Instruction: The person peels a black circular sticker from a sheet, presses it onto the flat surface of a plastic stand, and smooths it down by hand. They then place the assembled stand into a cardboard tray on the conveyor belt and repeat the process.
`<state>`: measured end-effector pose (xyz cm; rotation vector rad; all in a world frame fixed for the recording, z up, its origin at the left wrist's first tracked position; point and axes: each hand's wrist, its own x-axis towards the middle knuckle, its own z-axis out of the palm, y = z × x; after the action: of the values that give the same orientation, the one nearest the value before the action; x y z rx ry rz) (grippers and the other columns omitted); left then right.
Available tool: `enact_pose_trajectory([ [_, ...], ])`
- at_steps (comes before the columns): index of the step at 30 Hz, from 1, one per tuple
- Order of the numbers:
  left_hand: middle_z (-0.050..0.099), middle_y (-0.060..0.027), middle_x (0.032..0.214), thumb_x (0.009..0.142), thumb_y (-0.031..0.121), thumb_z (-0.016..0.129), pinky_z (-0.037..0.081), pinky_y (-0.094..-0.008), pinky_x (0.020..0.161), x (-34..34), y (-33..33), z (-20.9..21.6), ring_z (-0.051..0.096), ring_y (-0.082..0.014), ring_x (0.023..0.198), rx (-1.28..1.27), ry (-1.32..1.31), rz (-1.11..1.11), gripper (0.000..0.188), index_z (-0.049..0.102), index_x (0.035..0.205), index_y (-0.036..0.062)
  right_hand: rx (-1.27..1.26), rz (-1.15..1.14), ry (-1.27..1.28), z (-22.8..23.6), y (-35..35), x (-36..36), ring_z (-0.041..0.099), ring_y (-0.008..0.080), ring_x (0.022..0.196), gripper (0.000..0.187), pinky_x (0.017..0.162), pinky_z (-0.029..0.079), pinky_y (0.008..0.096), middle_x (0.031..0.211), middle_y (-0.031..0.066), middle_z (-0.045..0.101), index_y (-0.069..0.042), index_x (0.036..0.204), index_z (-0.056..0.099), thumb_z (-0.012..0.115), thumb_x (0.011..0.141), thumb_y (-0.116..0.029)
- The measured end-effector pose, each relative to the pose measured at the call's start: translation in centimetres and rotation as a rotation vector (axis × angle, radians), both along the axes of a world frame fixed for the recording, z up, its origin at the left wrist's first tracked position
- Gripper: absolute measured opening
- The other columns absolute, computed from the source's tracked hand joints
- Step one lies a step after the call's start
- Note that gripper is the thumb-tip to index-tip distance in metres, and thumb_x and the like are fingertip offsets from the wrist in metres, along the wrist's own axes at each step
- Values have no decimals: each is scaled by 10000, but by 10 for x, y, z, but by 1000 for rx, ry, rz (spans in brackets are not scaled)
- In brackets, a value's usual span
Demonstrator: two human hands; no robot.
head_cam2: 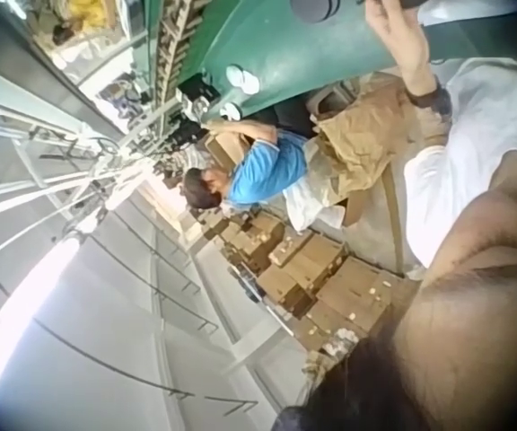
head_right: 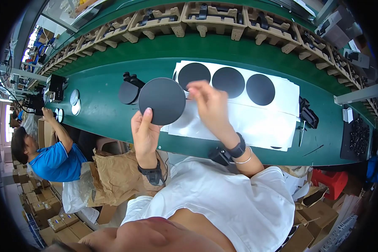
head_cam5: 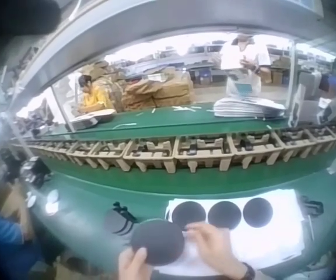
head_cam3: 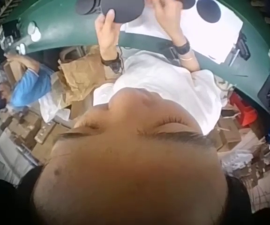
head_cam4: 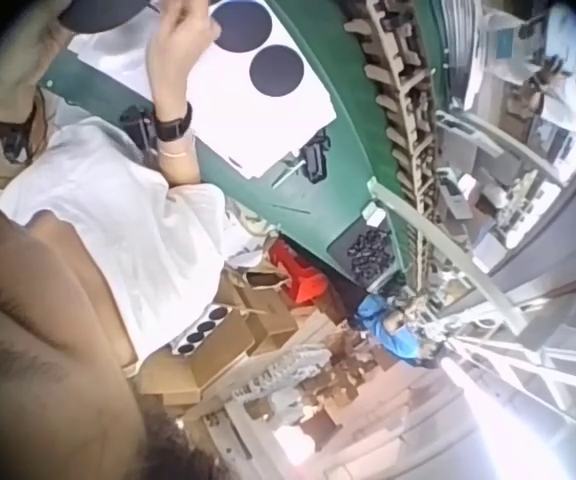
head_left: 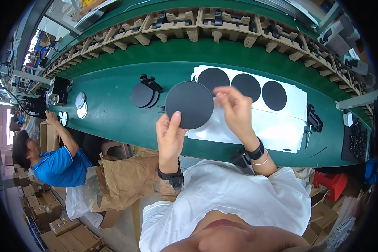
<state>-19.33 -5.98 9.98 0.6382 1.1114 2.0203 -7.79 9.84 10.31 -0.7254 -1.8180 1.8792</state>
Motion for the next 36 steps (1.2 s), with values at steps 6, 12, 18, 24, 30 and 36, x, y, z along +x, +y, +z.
enact_pose_trajectory([
  [6,586,-150,1142,925,60,522,502,-389,884,-14,-8,31,607,-222,1008,12,-236,23,279,493,1175,-60,1282,-74,351,36,-22,-11,657,279,944,322,791,529,316,966,102,679,-29,1014,675,736,715,-133],
  [12,568,-145,1175,861,-6,581,475,-346,916,-19,-12,20,577,-202,1072,-41,-100,8,342,485,1186,-54,1461,121,441,28,-23,-24,650,301,976,332,805,544,357,992,119,676,-28,996,682,732,673,-83],
  [18,465,-175,1346,767,37,684,334,-384,1046,-29,-36,28,441,-265,1260,-41,209,-147,553,462,1269,-27,1405,-4,446,44,-9,-65,681,300,847,241,742,567,355,927,147,679,-12,958,679,663,718,-4],
  [24,396,-185,1419,732,81,715,254,-414,1089,-64,-83,19,339,-292,1340,-10,651,-471,604,486,1285,6,1291,-231,182,96,65,-190,653,357,777,166,645,515,411,812,261,632,60,926,614,623,779,-16],
  [30,461,-175,1360,745,130,711,303,-428,1061,-82,-151,9,412,-323,1288,-173,566,-248,533,538,1238,26,1421,-341,-489,108,138,-313,632,433,836,176,737,535,451,876,281,637,73,829,660,581,706,-26],
  [36,558,-159,1193,698,278,740,396,-459,930,-137,-215,67,507,-343,1106,251,544,83,529,584,1152,57,1371,-227,-718,76,137,-352,638,410,876,221,741,538,442,903,246,655,54,887,673,607,775,-124],
])
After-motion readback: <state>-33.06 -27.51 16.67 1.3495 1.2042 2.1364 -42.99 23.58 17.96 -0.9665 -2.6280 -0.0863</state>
